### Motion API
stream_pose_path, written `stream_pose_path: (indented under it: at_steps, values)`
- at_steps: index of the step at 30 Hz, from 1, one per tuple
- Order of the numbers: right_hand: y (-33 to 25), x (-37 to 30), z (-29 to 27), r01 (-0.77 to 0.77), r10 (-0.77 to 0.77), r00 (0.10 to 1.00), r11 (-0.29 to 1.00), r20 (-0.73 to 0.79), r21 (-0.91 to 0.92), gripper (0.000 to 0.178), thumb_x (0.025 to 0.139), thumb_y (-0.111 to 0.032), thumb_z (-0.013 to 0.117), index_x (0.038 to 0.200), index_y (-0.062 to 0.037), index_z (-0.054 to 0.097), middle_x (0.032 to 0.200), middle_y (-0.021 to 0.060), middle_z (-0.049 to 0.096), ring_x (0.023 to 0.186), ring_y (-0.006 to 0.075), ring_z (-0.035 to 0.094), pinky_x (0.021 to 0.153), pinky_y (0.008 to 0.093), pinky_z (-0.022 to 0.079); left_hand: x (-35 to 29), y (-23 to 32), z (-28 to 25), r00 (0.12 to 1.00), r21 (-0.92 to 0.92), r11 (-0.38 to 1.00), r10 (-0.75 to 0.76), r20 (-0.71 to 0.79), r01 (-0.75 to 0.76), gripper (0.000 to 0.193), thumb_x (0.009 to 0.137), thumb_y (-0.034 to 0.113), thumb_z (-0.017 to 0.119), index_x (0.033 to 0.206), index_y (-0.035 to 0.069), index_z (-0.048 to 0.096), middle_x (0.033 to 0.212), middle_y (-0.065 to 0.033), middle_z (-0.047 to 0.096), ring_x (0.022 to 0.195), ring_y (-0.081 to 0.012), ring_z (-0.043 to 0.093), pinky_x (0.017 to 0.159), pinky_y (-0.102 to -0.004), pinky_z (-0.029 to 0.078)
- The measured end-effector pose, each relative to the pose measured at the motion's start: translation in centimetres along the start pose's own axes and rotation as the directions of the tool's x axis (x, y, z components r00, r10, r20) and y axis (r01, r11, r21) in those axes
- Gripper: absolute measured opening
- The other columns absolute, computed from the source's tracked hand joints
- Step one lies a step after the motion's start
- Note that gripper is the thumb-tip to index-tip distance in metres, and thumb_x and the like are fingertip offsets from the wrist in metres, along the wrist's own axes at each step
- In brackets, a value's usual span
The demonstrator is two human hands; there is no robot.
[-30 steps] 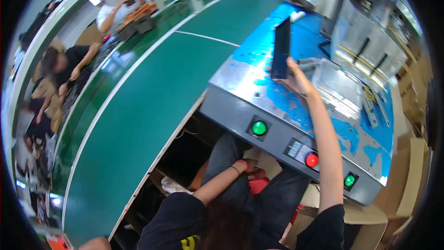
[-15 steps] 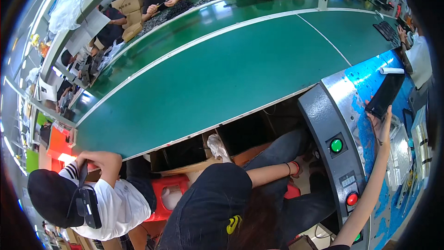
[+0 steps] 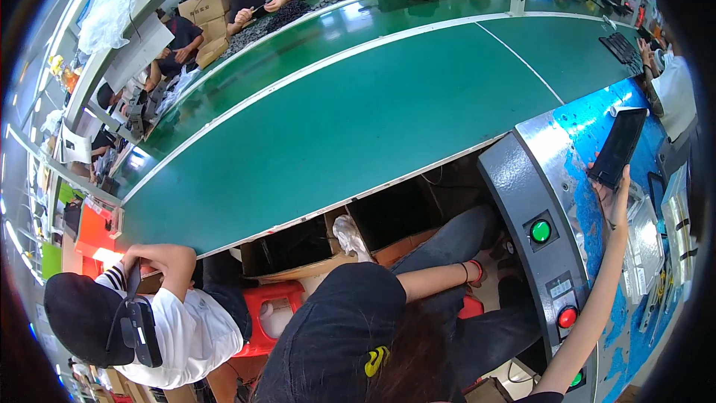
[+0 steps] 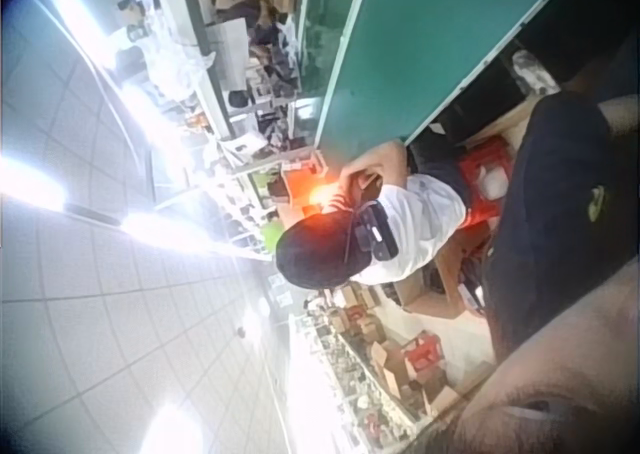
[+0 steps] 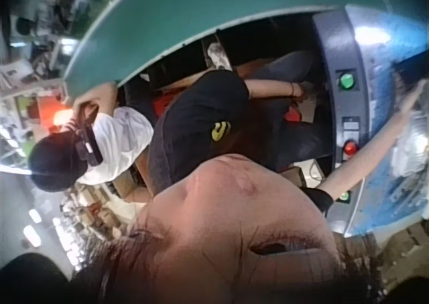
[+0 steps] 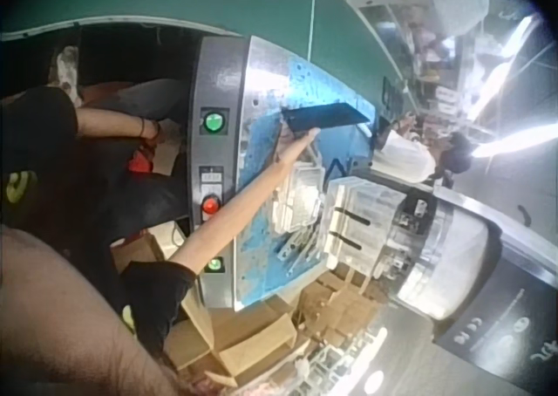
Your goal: Assembling electronic device components using a press machine.
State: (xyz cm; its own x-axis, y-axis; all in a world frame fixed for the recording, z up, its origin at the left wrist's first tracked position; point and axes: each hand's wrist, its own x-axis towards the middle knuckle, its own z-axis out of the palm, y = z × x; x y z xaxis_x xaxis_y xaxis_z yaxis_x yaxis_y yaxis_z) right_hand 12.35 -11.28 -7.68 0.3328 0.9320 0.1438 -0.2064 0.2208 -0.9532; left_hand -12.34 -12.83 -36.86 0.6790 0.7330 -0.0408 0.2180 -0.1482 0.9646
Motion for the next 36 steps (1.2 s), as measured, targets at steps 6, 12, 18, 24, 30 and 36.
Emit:
stream_pose_path:
  at_steps: [6,12,18,24,30,36]
  values:
    - [-0.4,-0.4,0.6,0.014,-0.014,1.0,1.0,0.002,0.02,0.069,0.095,-0.059,0.036,0.131,-0.002,0.048,0.113,0.0111,0.063,0.097,0.0181,0.063,0.084,0.0287,0.05,-0.3,1.1,0.1,0.996,-0.037,0.995,0.087,-0.024,-0.088,0.065,0.083,0.025,0.066,0.14,0.012,0.04,0.133,-0.0063,0.053,0.115,-0.027,0.051,0.096,-0.0377,0.043]
    - [-0.1,-0.2,0.9,0.048,-0.044,0.996,0.997,-0.074,0.053,0.067,0.095,-0.056,0.04,0.133,-0.0016,0.045,0.126,0.0124,0.056,0.107,0.0221,0.06,0.083,0.0302,0.055,0.2,-0.2,-1.0,0.912,0.253,0.884,0.341,0.228,-0.393,0.062,0.085,0.023,0.064,0.14,0.011,0.039,0.133,-0.0071,0.053,0.113,-0.0262,0.052,0.096,-0.037,0.043]
    - [-0.1,-0.1,0.4,0.028,-0.027,0.999,0.999,-0.038,0.031,0.068,0.095,-0.057,0.04,0.133,-0.0004,0.045,0.123,0.0124,0.057,0.107,0.0215,0.06,0.083,0.0296,0.055,1.4,0.1,-0.2,0.954,-0.424,0.895,0.233,0.188,-0.135,0.057,0.088,0.03,0.061,0.138,0.01,0.041,0.13,-0.0117,0.054,0.111,-0.0265,0.054,0.093,-0.0353,0.045]
    - [-0.1,-0.1,0.1,0.015,-0.015,1.0,0.999,0.002,0.031,0.07,0.095,-0.058,0.039,0.133,-0.0003,0.045,0.12,0.0123,0.059,0.104,0.0205,0.061,0.085,0.0286,0.053,1.1,3.3,-2.4,0.965,0.301,0.953,-0.037,0.261,-0.045,0.062,0.084,0.038,0.062,0.135,0.006,0.044,0.114,-0.0192,0.062,0.097,-0.035,0.062,0.083,-0.0387,0.051]
    - [-0.1,-0.2,0.8,0.019,-0.019,0.998,1.0,-0.056,0.008,0.069,0.095,-0.058,0.039,0.134,-0.0009,0.045,0.12,0.0143,0.06,0.107,0.0209,0.06,0.087,0.0284,0.052,0.8,3.3,-1.6,1.0,0.103,0.995,-0.001,0.023,-0.001,0.064,0.081,0.039,0.064,0.132,0.003,0.047,0.114,-0.0205,0.062,0.098,-0.0368,0.061,0.082,-0.0403,0.051]
    - [-0.2,-0.4,0.9,0.009,-0.01,0.998,1.0,-0.06,-0.025,0.068,0.095,-0.057,0.039,0.134,-0.0012,0.044,0.121,0.0149,0.06,0.11,0.0195,0.059,0.089,0.029,0.051,1.3,2.5,-1.4,0.996,0.14,0.99,0.009,0.086,-0.021,0.056,0.081,0.026,0.067,0.129,0.003,0.051,0.114,-0.0183,0.063,0.099,-0.032,0.062,0.081,-0.0366,0.05]
